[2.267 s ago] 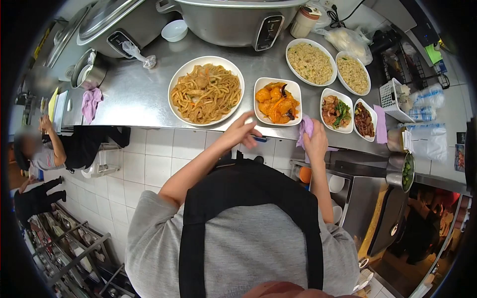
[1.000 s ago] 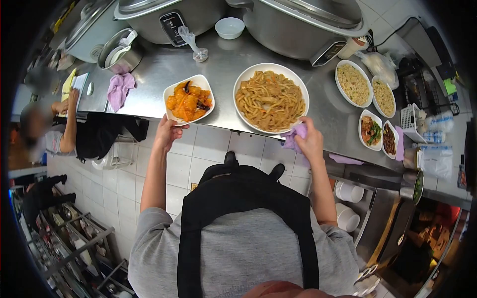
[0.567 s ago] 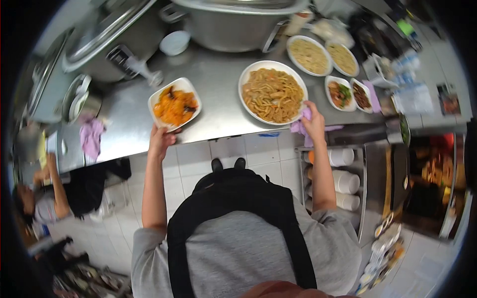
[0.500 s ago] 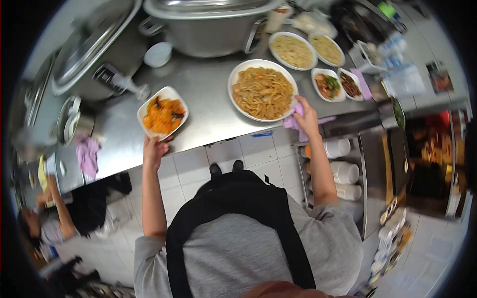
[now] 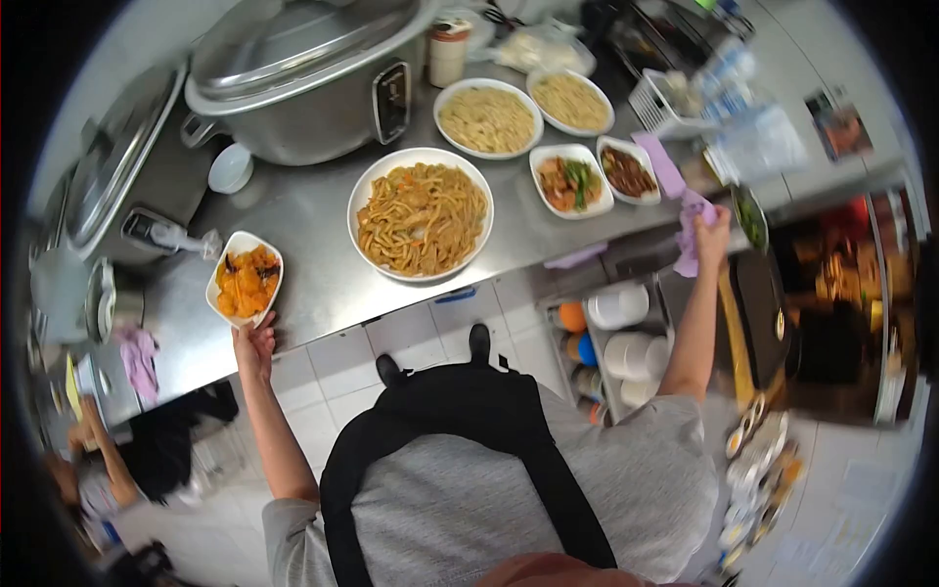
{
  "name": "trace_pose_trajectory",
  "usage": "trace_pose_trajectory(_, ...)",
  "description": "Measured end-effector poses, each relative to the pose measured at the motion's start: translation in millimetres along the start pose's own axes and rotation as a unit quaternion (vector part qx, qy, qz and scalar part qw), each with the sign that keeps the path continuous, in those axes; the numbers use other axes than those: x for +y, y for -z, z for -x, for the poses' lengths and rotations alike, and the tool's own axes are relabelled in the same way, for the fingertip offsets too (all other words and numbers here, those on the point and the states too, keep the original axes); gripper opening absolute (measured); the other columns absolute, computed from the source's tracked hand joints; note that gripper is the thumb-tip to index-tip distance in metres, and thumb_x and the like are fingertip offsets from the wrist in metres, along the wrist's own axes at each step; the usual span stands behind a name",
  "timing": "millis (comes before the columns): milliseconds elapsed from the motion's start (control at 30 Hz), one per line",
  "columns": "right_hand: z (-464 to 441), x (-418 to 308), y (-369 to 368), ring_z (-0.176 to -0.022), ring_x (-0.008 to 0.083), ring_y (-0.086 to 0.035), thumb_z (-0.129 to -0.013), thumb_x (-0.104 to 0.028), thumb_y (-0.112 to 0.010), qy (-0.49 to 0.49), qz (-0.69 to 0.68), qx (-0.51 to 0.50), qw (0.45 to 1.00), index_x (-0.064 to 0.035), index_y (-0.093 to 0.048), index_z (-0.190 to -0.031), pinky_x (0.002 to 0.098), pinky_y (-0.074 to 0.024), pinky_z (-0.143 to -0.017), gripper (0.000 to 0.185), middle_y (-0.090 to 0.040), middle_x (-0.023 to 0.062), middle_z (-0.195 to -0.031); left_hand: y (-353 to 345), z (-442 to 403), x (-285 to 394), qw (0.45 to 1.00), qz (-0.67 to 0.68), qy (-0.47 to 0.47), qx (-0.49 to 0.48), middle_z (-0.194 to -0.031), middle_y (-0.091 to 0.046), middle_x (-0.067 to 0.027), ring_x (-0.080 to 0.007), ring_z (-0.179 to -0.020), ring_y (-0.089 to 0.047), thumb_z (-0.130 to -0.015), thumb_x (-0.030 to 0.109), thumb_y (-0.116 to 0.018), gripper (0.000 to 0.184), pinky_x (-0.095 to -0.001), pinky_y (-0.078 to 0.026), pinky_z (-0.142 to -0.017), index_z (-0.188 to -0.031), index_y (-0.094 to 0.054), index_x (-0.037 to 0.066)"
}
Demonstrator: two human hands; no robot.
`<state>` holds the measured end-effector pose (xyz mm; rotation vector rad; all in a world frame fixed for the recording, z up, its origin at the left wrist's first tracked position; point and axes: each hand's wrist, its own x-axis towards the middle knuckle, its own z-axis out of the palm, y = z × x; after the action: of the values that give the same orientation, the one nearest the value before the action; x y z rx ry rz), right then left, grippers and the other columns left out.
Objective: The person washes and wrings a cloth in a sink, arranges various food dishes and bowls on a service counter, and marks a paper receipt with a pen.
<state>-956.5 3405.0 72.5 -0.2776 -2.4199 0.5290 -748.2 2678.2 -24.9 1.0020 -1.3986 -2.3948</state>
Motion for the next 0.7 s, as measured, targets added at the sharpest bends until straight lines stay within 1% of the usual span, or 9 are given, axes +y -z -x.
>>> trace_pose_trajectory(100, -77, 31, -51, -0.094, 0.0356, -0.052, -0.067, -0.029, -0.065, 0.036, 0.082, -0.016, 0.996, 0.0016, -0.048, -0.103, 0.0378, -0.0397, -0.082, 0.051, -0.054, 0.0224, -0.100, -15, -6, -19, 0.998, 0.042, -0.041, 0.023, -0.092, -0.058, -0.0211, -0.0122, -0.059, -0.056, -0.084, 0.021, -0.047, 0.033, -0.0180, -0.047, -0.047, -0.111, -0.040, 0.004)
trace_pose_trajectory(167, -113, 85, -103, -0.090, 0.0343, -0.053, -0.067, -0.039, -0.064, 0.190, 0.220, -0.065, 0.955, 0.0024, -0.051, -0.104, 0.0382, -0.0409, -0.080, 0.058, -0.054, 0.0216, -0.098, -25, 0, -22, 0.998, 0.040, -0.029, 0.026, -0.092, -0.058, -0.0211, -0.0114, -0.061, -0.057, -0.085, 0.014, -0.039, 0.027, -0.0185, -0.048, -0.051, -0.109, -0.041, 0.002)
trace_pose_trajectory(233, -104, 56, -114, -0.085, 0.0339, -0.054, -0.073, -0.038, -0.058, 0.103, 0.344, -0.183, 0.915, -0.0020, -0.060, -0.094, 0.0412, -0.0426, -0.076, 0.042, -0.056, 0.0202, -0.096, -44, 18, -16, 0.995, 0.029, -0.021, 0.096, -0.091, -0.060, -0.0184, -0.0122, -0.055, -0.057, -0.083, 0.010, -0.035, 0.026, -0.0192, -0.049, -0.046, -0.109, -0.034, 0.006)
trace_pose_trajectory(300, -125, 140, -174, -0.081, 0.0321, -0.056, -0.076, -0.031, -0.054, 0.162, 0.306, -0.176, 0.921, -0.0039, -0.062, -0.089, 0.0419, -0.0452, -0.068, 0.031, -0.058, 0.0201, -0.088, -37, 22, -22, 0.996, 0.049, -0.012, 0.078, -0.092, -0.059, -0.0210, -0.0142, -0.057, -0.059, -0.081, 0.008, -0.036, 0.037, -0.0195, -0.049, -0.047, -0.116, -0.026, 0.011)
trace_pose_trajectory(433, -129, 142, -156, -0.077, 0.0317, -0.059, -0.077, -0.022, -0.053, 0.083, 0.237, -0.146, 0.957, -0.0078, -0.060, -0.095, 0.0410, -0.0468, -0.065, 0.024, -0.061, 0.0140, -0.087, -35, 31, -15, 0.998, 0.050, -0.008, 0.048, -0.092, -0.058, -0.0238, -0.0119, -0.055, -0.058, -0.082, 0.007, -0.037, 0.040, -0.0184, -0.050, -0.048, -0.120, -0.025, 0.011)
trace_pose_trajectory(500, -123, 134, -127, -0.074, 0.0340, -0.059, -0.078, -0.021, -0.051, 0.014, 0.146, 0.029, 0.989, -0.0075, -0.059, -0.091, 0.0429, -0.0471, -0.063, 0.021, -0.060, 0.0167, -0.084, -27, 31, -9, 0.998, 0.053, 0.002, 0.045, -0.091, -0.058, -0.0239, -0.0110, -0.054, -0.058, -0.082, 0.007, -0.036, 0.040, -0.0182, -0.050, -0.049, -0.120, -0.025, 0.011)
trace_pose_trajectory(533, -121, 118, -114, -0.068, 0.0370, -0.058, -0.080, -0.022, -0.048, -0.081, 0.225, 0.092, 0.967, -0.0031, -0.055, -0.087, 0.0449, -0.0467, -0.056, 0.022, -0.058, 0.0213, -0.079, -25, 28, -7, 0.998, 0.048, 0.013, 0.029, -0.090, -0.058, -0.0240, -0.0102, -0.054, -0.058, -0.082, 0.006, -0.036, 0.041, -0.0180, -0.051, -0.049, -0.121, -0.025, 0.011)
trace_pose_trajectory(633, -110, 75, -70, -0.063, 0.0426, -0.053, -0.082, -0.020, -0.041, -0.113, 0.002, 0.395, 0.912, 0.0027, -0.047, -0.083, 0.0484, -0.0425, -0.053, 0.023, -0.055, 0.0241, -0.074, -14, 19, -5, 0.999, 0.038, 0.020, 0.010, -0.089, -0.059, -0.0241, -0.0093, -0.053, -0.057, -0.082, 0.006, -0.035, 0.041, -0.0178, -0.050, -0.049, -0.121, -0.025, 0.010)
trace_pose_trajectory(700, -112, 72, -37, -0.067, 0.0347, -0.053, -0.083, -0.024, -0.042, -0.130, -0.096, 0.422, 0.892, 0.0061, -0.045, -0.083, 0.0472, -0.0404, -0.060, 0.030, -0.054, 0.0232, -0.075, -14, 15, -8, 0.999, 0.042, 0.011, 0.009, -0.087, -0.059, -0.0238, -0.0098, -0.052, -0.057, -0.082, 0.005, -0.034, 0.040, -0.0180, -0.050, -0.047, -0.120, -0.025, 0.010)
